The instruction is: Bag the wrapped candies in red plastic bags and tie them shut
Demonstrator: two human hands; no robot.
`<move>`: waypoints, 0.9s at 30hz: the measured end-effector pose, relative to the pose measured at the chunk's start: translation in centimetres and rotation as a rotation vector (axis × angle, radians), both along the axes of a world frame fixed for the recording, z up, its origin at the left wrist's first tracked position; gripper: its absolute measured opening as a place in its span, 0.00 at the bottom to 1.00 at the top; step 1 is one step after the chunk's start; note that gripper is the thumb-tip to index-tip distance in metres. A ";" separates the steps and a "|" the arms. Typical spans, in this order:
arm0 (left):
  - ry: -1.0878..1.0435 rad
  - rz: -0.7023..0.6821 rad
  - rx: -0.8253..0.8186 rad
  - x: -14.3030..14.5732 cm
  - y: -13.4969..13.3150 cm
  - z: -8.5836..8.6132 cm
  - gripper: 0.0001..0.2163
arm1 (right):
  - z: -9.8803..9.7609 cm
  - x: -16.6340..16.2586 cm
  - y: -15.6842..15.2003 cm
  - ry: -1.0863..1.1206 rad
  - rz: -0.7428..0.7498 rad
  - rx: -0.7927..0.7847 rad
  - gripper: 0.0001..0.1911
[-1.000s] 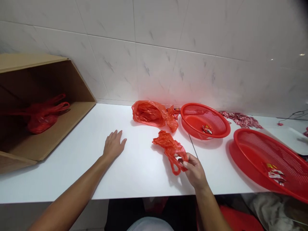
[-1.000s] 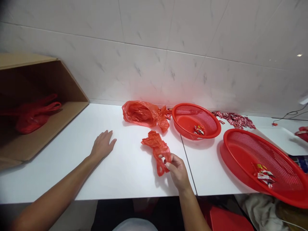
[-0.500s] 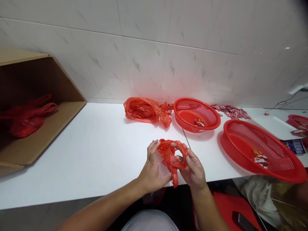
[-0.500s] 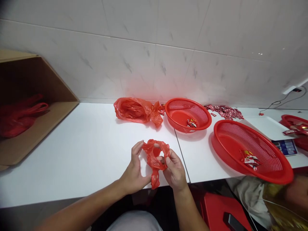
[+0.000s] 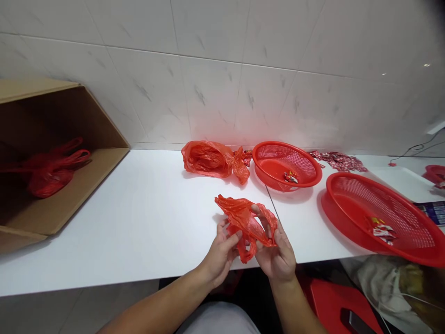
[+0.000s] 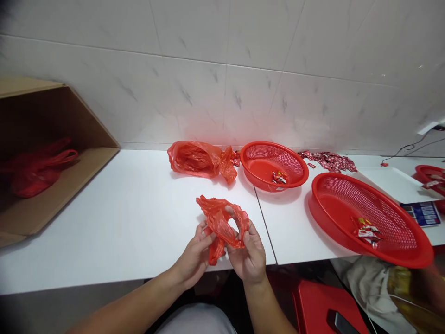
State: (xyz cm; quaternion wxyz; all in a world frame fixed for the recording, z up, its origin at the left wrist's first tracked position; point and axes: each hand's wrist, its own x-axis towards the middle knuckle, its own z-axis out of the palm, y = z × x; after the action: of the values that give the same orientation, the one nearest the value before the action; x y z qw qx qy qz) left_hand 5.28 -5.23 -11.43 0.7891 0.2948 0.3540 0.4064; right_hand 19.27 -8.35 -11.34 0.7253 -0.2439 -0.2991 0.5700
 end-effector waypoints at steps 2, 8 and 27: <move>-0.072 -0.067 -0.096 0.0 0.2 0.5 0.32 | -0.2 0.0 -0.1 0.003 0.000 0.009 0.22; 0.030 0.029 -0.024 -1.4 2.6 0.3 0.29 | 0.1 1.0 -0.3 -0.057 -0.109 0.004 0.19; 0.998 -0.202 0.764 -6.3 4.9 2.6 0.19 | -0.6 3.7 2.1 -1.286 -0.449 -0.217 0.24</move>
State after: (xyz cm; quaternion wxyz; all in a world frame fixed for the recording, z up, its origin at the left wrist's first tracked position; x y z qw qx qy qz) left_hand -1.06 -0.38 -8.87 0.4026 0.7413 0.4797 0.2414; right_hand 23.01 -6.29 -11.97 0.4758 -0.6610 -0.5534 0.1745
